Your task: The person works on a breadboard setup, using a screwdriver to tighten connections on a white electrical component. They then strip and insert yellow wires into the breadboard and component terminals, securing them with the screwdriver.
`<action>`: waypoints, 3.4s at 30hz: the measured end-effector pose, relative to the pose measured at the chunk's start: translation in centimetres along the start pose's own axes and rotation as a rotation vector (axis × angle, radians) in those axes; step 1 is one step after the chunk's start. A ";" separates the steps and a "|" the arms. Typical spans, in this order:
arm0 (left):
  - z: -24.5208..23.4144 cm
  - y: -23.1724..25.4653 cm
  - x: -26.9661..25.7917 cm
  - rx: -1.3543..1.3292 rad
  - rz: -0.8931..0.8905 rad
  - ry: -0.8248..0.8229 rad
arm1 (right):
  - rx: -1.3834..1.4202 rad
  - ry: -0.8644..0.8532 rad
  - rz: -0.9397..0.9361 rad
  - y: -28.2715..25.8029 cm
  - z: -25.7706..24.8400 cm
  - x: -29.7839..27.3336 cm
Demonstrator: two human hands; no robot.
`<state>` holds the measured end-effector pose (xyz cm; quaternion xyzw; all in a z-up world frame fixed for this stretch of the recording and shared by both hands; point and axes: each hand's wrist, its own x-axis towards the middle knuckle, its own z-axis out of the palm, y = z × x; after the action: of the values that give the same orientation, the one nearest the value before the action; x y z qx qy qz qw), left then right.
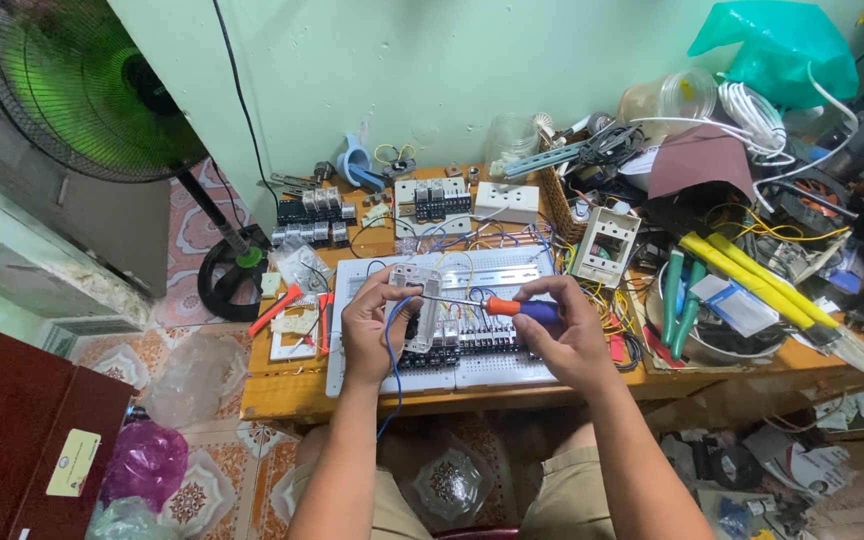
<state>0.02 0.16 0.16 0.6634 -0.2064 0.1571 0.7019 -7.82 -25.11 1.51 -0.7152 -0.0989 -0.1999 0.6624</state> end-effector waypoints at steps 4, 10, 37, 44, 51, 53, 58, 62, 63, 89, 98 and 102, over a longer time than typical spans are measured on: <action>0.1 0.3 -0.2 -0.018 -0.022 -0.005 | -0.116 0.050 -0.025 1.0 0.1 -0.1; 0.0 0.3 -0.3 0.004 -0.017 0.000 | 0.073 -0.002 0.005 -0.4 0.4 0.0; -0.5 -0.3 -0.1 0.047 -0.025 -0.013 | -0.062 -0.018 0.025 0.1 -0.1 0.2; -0.2 -0.3 0.0 0.057 -0.019 -0.033 | -0.005 0.032 0.054 -0.1 0.4 0.2; -0.1 -0.2 0.1 0.052 -0.017 -0.038 | -0.291 0.021 -0.073 0.3 -0.4 0.4; 0.0 -0.4 0.1 0.052 -0.012 -0.039 | -0.310 0.044 -0.081 0.0 -0.3 0.6; 0.1 -1.1 -0.2 0.081 0.000 -0.033 | -0.438 0.063 -0.048 0.3 -0.3 0.2; 0.3 -1.1 -0.5 -0.010 -0.033 -0.022 | -0.503 0.059 -0.134 -1.0 0.0 0.1; 0.4 -0.8 -0.5 -0.047 -0.041 -0.021 | -0.509 0.064 -0.163 -1.5 0.1 0.1; 0.0 3.1 0.4 0.122 0.076 -0.234 | -0.732 0.110 -0.635 -1.7 1.1 -1.2; -0.5 3.5 0.9 0.160 0.074 -0.242 | -0.692 0.080 -0.443 -1.8 1.6 -1.0; -0.8 3.9 1.0 0.164 0.068 -0.240 | -0.585 0.056 -0.323 -2.4 2.1 -1.0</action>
<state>-1.00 1.14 3.99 0.7250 -0.2978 0.1167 0.6099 -9.40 -22.67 3.20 -0.8444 -0.1311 -0.3416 0.3914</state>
